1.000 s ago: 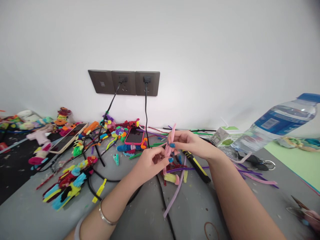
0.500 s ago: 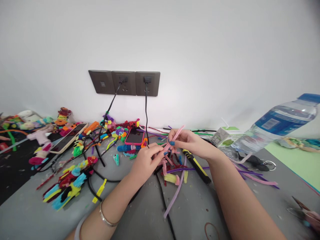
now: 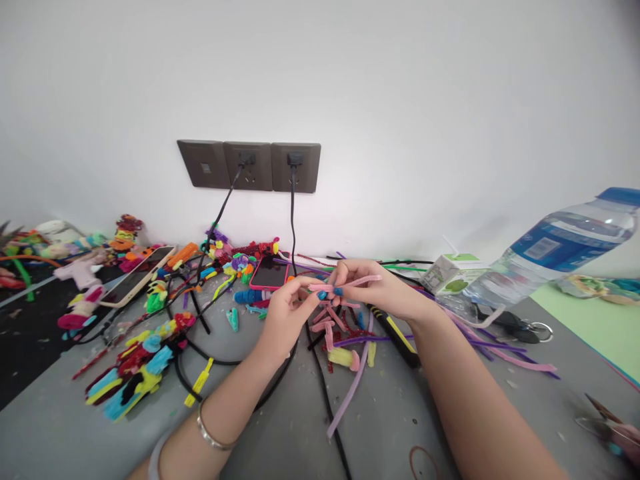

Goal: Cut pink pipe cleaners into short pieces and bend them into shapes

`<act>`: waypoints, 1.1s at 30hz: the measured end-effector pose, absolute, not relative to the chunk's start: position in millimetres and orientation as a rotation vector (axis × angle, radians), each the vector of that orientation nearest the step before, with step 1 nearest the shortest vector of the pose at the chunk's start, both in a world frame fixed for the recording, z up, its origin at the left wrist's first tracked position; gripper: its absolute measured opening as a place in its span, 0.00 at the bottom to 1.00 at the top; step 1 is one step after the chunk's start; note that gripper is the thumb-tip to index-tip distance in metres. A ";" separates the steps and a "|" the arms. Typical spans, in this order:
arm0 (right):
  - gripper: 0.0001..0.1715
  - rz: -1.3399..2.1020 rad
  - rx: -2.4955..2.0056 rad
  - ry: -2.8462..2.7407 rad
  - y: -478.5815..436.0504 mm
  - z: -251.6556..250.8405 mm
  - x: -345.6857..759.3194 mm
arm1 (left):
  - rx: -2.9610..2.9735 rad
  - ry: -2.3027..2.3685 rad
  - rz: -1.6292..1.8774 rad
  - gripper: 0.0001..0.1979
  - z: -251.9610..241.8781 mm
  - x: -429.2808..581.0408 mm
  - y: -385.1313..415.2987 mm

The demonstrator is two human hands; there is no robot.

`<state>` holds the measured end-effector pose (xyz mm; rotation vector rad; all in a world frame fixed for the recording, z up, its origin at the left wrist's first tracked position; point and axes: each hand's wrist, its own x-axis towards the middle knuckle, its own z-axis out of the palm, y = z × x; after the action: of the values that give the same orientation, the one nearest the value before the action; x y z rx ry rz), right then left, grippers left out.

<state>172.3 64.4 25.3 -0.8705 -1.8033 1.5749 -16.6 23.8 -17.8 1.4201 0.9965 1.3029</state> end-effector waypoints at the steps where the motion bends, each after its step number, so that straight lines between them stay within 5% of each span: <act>1: 0.12 1.581 -0.878 -1.800 63.9 26.2 170.3 | 1.357 0.963 1.308 0.07 -17.6 -16.5 24.1; 14: 0.14 1.668 -0.876 -1.766 61.0 27.8 164.4 | 0.950 0.804 1.416 0.15 -16.2 -13.4 24.3; 33: 0.14 1.635 -0.828 -1.751 61.4 29.3 168.1 | 1.046 0.896 1.423 0.12 -14.9 -16.8 27.4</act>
<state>168.1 61.4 29.3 -0.8279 -1.7512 1.6349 -16.8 27.4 -14.9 1.0465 0.8956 1.4228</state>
